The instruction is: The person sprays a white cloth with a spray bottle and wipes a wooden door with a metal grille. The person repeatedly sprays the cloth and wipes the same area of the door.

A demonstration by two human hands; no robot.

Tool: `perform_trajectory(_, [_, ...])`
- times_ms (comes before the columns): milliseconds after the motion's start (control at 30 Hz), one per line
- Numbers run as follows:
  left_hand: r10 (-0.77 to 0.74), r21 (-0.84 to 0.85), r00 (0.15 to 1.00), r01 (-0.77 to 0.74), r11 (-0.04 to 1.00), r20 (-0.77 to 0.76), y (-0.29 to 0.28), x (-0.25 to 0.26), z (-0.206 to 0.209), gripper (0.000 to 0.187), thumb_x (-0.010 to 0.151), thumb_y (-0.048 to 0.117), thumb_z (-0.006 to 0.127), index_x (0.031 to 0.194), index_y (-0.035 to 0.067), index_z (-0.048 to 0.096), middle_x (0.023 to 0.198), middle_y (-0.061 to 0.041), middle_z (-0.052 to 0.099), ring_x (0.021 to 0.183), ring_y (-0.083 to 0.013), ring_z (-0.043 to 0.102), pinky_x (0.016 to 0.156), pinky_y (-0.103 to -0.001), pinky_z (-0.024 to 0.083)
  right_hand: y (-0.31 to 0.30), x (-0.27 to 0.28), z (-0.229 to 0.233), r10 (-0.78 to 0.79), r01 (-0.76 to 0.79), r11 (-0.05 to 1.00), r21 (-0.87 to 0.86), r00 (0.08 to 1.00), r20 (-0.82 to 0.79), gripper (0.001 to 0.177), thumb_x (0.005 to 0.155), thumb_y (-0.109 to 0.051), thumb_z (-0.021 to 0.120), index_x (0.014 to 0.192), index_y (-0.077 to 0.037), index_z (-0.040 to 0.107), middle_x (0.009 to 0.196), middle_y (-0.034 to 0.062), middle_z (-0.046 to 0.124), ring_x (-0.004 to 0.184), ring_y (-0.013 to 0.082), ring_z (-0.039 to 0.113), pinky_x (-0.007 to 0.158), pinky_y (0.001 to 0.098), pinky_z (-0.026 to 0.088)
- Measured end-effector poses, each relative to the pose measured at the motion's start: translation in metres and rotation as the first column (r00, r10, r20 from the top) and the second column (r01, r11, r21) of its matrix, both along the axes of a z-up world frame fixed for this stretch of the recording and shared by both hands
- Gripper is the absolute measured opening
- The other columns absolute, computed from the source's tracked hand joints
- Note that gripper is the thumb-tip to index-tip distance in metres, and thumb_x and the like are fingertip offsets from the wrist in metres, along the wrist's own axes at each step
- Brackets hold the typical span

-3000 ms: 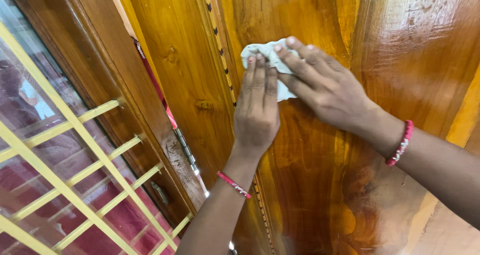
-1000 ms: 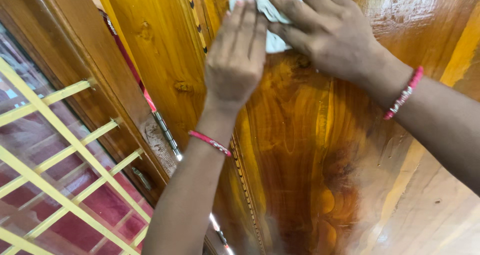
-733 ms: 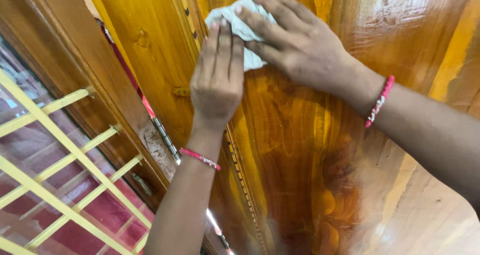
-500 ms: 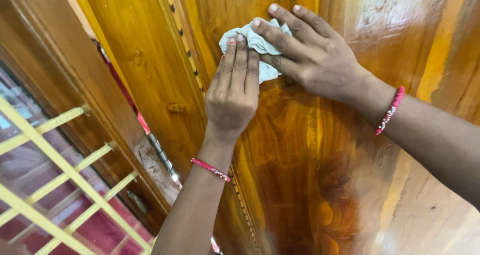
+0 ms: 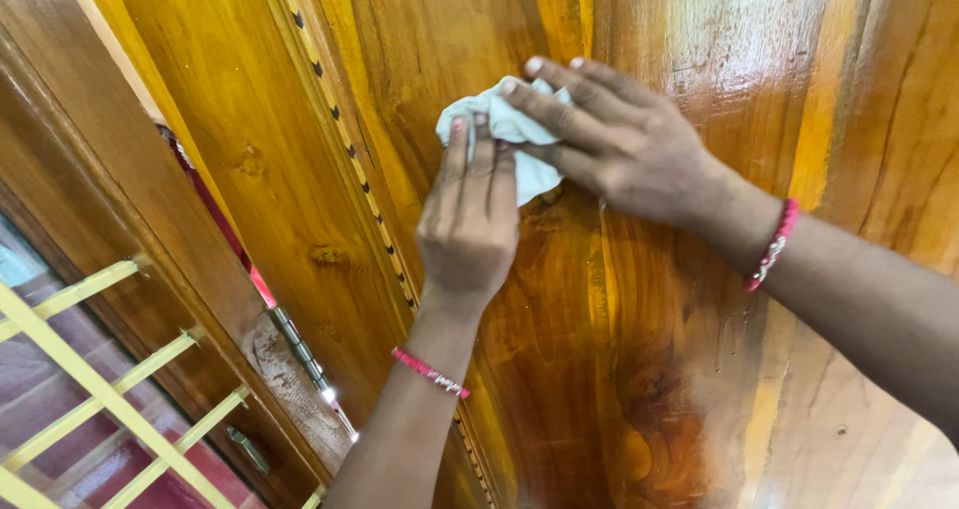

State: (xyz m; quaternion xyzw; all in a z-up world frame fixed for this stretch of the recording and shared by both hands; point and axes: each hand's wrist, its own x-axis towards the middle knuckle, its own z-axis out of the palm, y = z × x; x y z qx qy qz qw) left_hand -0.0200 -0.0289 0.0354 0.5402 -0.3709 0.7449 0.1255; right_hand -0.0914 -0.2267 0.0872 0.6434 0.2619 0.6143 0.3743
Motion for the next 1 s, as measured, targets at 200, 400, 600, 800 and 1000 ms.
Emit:
perform_trajectory(200, [-0.013,-0.032,0.997,0.016,0.999,0.082,-0.017,0.03,0.034,0.007,0.107,0.005,0.07,0.108,0.001,0.076,0.127,-0.018,0.071,0.122,-0.0352,0.068,0.092,-0.042,0.064,-0.007,-0.001,0.021,0.051,-0.052,0.996,0.07,0.998,0.021,0.031,0.114,-0.019,0.059,0.141,-0.015,0.072,0.162,0.0137,0.05,0.149,0.0312,0.049,0.128,0.0452,0.041])
perform_trajectory(400, [-0.03,-0.037,1.0,0.029,0.999,-0.002,-0.005,0.015,0.02,0.011,0.098,0.003,0.071,0.106,0.0,0.077,0.13,-0.017,0.07,0.129,-0.0342,0.063,0.107,-0.051,0.057,0.006,-0.005,0.01,0.047,-0.039,0.994,0.104,0.996,-0.071,0.038,0.101,-0.018,0.06,0.137,-0.015,0.074,0.16,0.0125,0.052,0.15,0.0323,0.047,0.127,0.0463,0.033])
perform_trajectory(600, [-0.095,0.039,0.995,0.095,0.995,0.012,-0.031,0.007,0.018,0.01,0.1,0.006,0.073,0.108,0.0,0.077,0.132,-0.018,0.069,0.132,-0.0349,0.061,0.112,-0.048,0.054,-0.029,-0.008,0.009,-0.055,0.054,0.998,0.028,0.998,0.03,0.033,0.107,-0.018,0.065,0.139,-0.021,0.073,0.163,0.0088,0.053,0.153,0.0275,0.046,0.131,0.0426,0.029])
perform_trajectory(800, [-0.053,0.043,0.991,0.048,0.998,0.119,-0.037,0.024,0.054,0.011,0.105,0.006,0.072,0.115,0.003,0.077,0.134,-0.017,0.069,0.132,-0.0332,0.061,0.113,-0.047,0.054,-0.034,-0.003,0.027,0.127,-0.12,0.983,0.141,0.991,-0.039,0.034,0.11,-0.014,0.062,0.142,-0.005,0.069,0.161,0.0183,0.049,0.156,0.0354,0.044,0.135,0.0472,0.031])
perform_trajectory(1000, [0.009,-0.07,0.999,-0.005,0.998,0.053,-0.029,0.012,0.032,0.009,0.1,0.008,0.074,0.106,0.003,0.078,0.128,-0.014,0.07,0.128,-0.0362,0.062,0.105,-0.049,0.057,-0.016,-0.011,0.011,0.07,-0.064,0.992,0.113,0.996,-0.05,0.033,0.098,-0.02,0.066,0.128,-0.007,0.073,0.159,0.0149,0.054,0.148,0.0344,0.05,0.125,0.0485,0.037])
